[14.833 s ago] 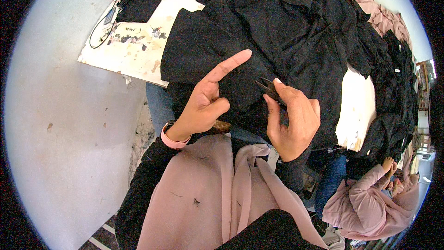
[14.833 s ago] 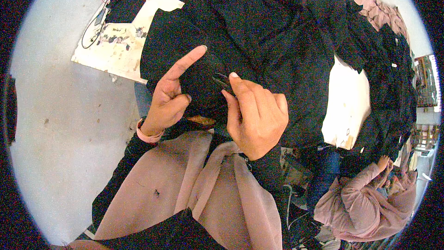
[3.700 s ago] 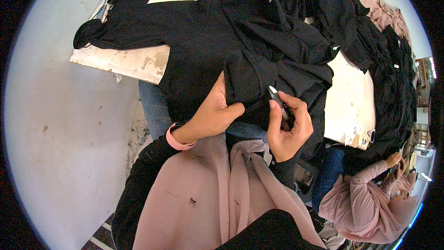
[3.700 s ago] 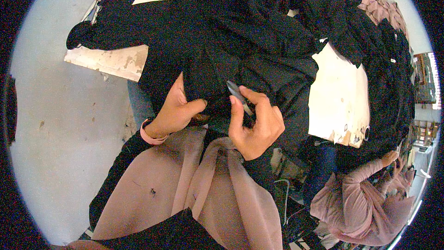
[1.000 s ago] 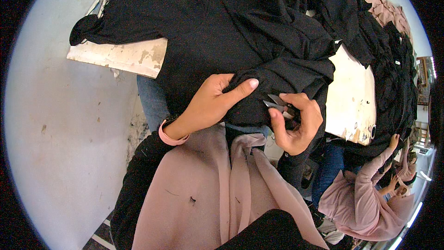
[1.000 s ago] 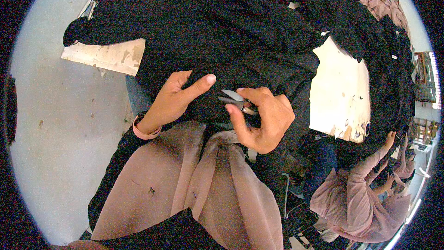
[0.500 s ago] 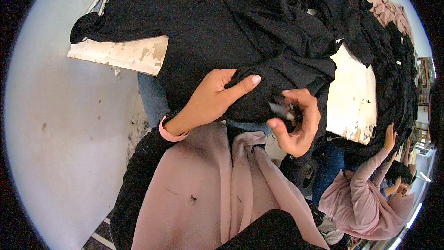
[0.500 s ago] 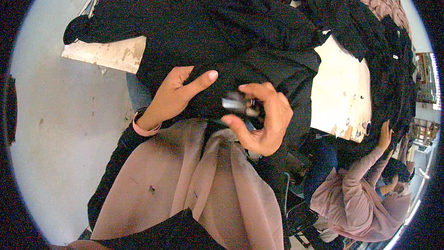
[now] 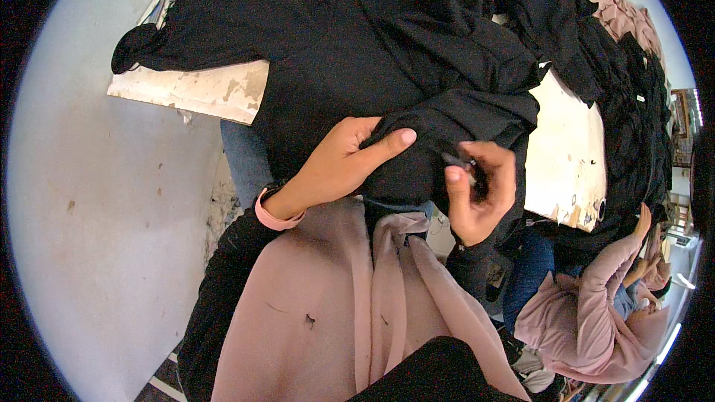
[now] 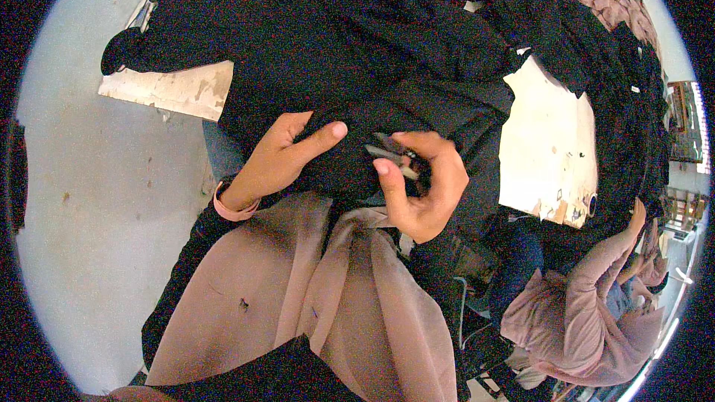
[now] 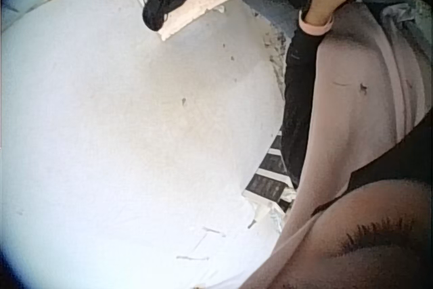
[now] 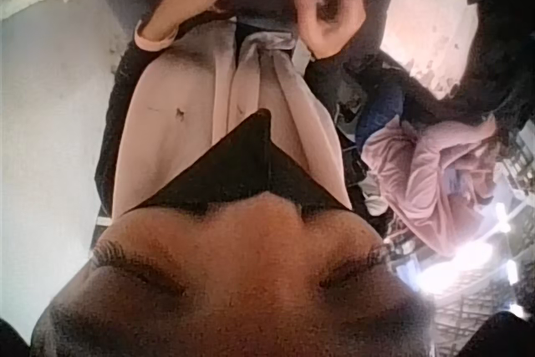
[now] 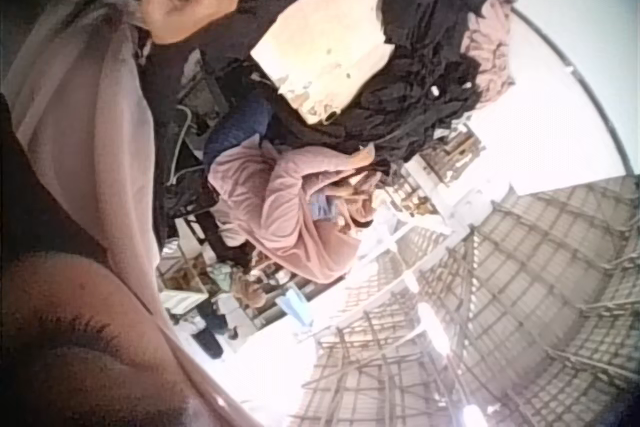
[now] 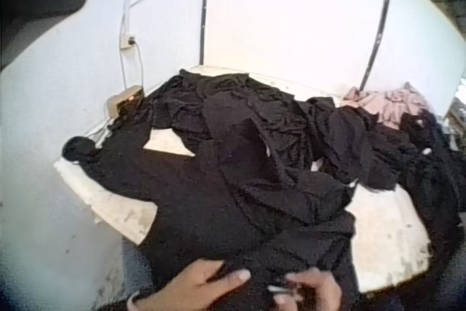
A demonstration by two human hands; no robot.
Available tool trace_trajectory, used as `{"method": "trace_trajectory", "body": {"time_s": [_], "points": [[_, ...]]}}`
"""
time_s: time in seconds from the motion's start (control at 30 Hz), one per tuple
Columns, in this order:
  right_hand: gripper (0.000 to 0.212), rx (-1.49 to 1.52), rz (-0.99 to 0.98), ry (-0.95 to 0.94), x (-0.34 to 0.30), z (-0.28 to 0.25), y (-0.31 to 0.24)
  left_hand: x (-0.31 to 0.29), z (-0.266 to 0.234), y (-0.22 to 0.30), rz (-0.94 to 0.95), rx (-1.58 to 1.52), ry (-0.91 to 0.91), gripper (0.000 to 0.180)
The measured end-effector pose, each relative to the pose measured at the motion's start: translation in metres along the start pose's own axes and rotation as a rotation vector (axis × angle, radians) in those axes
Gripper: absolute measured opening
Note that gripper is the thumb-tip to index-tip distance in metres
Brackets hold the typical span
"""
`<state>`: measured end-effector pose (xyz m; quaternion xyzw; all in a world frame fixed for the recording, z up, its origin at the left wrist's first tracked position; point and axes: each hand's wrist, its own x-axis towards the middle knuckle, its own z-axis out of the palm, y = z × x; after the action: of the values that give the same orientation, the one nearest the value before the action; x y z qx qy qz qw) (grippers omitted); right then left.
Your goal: The person uses small scissors to trim loose threads and fabric edges on a black shirt laid on a table. They repeatedly reposition the shirt, cut small sections, and remove cut pieces by hand.
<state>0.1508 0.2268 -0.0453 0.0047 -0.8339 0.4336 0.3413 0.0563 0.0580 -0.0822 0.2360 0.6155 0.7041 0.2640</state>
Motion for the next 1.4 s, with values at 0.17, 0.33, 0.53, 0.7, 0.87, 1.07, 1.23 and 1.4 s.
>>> {"method": "trace_trajectory", "body": {"time_s": [0.17, 0.33, 0.53, 0.7, 0.87, 1.07, 1.23, 1.4], "points": [[0.016, 0.11, 0.332, -0.136, -0.002, 0.006, 0.002, 0.001, 0.001, -0.004, 0.052, 0.181, -0.034, 0.04], [0.002, 0.251, 0.351, 0.15, 0.002, 0.019, 0.016, -0.001, -0.003, -0.001, -0.063, 0.158, -0.066, 0.032], [0.014, 0.061, 0.392, 0.125, 0.003, -0.003, 0.018, -0.003, -0.008, 0.0, 0.004, 0.029, 0.014, 0.035], [0.022, 0.075, 0.307, -0.074, -0.009, -0.004, 0.006, -0.002, -0.006, -0.005, -0.029, -0.087, -0.012, 0.034], [0.017, -0.029, 0.283, -0.041, -0.008, 0.005, 0.003, -0.003, -0.001, -0.005, 0.043, -0.112, 0.022, 0.037], [0.016, -0.059, 0.297, -0.059, -0.009, 0.005, 0.001, -0.003, -0.005, -0.004, 0.003, -0.032, -0.016, 0.032], [0.015, -0.005, 0.29, -0.018, -0.008, 0.01, -0.001, -0.002, -0.006, -0.006, 0.066, 0.001, -0.014, 0.039], [0.018, 0.043, 0.297, -0.056, -0.008, 0.01, -0.002, -0.005, -0.006, -0.002, 0.052, 0.214, 0.003, 0.037]]}}
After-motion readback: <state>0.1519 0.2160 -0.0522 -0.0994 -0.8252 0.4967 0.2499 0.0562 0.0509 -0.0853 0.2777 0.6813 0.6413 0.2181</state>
